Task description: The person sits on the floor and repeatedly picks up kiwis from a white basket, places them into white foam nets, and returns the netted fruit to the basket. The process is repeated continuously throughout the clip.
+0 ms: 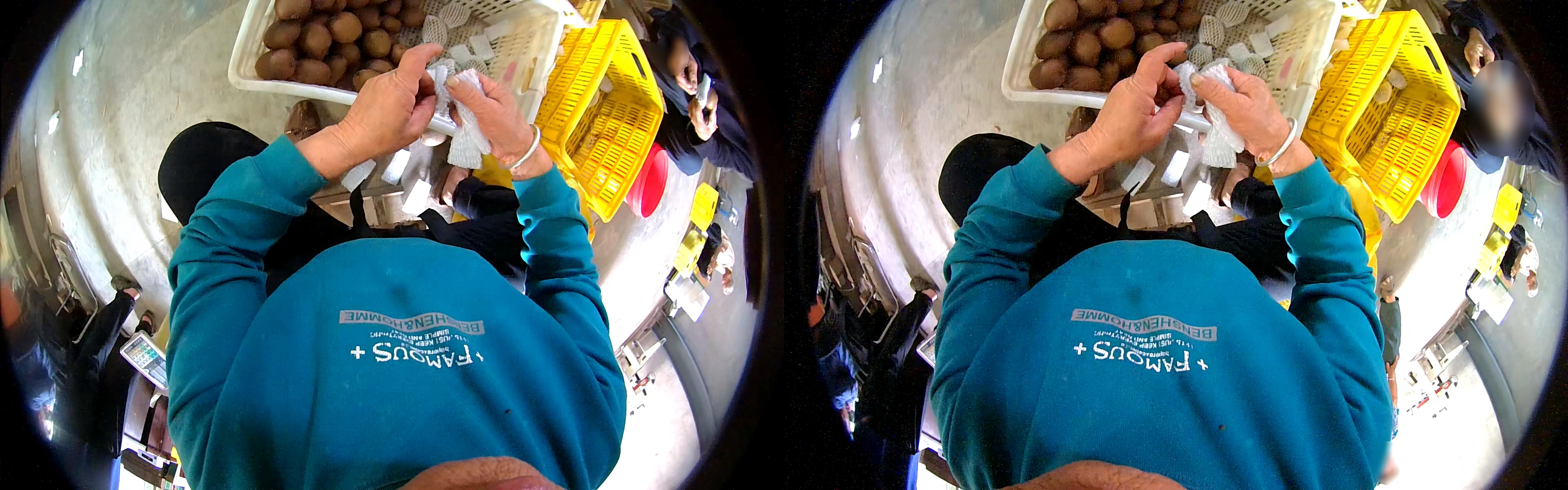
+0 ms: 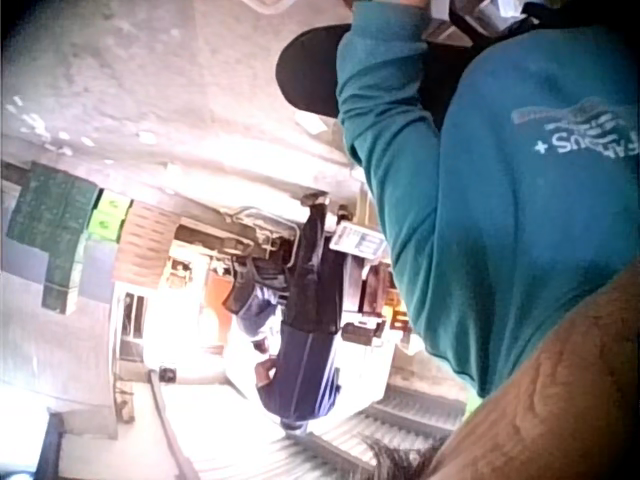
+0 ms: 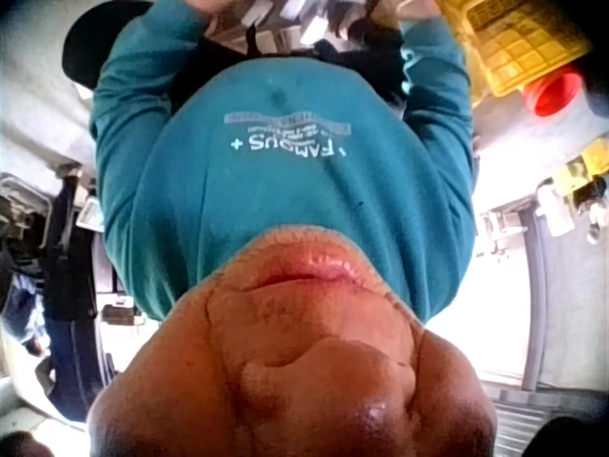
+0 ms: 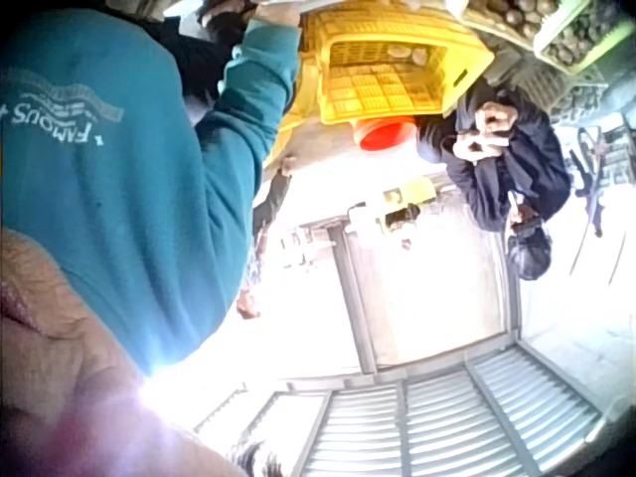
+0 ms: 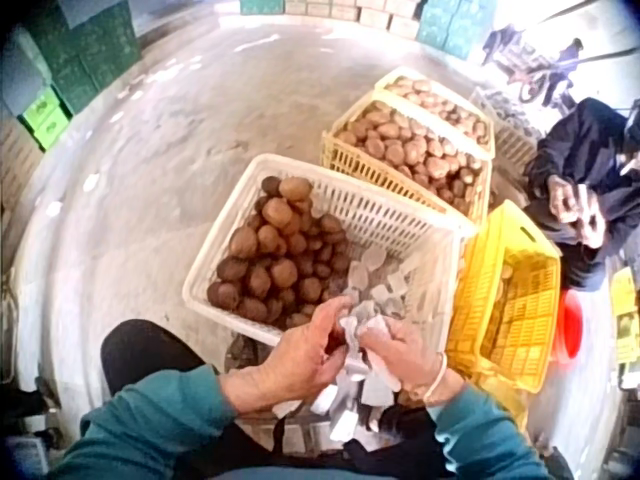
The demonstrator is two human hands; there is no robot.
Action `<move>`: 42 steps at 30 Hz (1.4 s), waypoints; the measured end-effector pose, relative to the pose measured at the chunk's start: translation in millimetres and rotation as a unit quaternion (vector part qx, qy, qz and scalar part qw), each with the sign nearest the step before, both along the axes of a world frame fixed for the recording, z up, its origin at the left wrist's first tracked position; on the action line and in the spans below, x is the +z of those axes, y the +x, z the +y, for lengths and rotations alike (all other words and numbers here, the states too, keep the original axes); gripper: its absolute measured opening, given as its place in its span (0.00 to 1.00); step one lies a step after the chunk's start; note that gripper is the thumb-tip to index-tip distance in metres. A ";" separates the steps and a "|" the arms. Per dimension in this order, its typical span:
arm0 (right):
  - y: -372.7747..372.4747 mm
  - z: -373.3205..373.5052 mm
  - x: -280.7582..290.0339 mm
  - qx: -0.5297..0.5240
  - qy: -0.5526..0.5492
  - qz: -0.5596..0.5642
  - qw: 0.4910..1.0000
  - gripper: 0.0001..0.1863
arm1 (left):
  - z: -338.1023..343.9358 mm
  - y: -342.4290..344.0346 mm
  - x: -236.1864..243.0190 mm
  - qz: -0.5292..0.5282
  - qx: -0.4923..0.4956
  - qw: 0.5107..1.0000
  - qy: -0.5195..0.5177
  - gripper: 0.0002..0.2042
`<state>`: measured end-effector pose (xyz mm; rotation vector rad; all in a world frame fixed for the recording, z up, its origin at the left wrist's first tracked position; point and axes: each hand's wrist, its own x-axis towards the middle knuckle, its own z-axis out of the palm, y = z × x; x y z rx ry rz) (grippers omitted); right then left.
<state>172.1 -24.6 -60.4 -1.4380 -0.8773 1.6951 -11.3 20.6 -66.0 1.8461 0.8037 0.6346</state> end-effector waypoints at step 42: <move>-1.2 66.5 -25.5 0.204 -0.053 -0.090 0.973 0.11 | 4.4 -20.6 -25.0 0.116 -0.084 0.988 0.060 0.06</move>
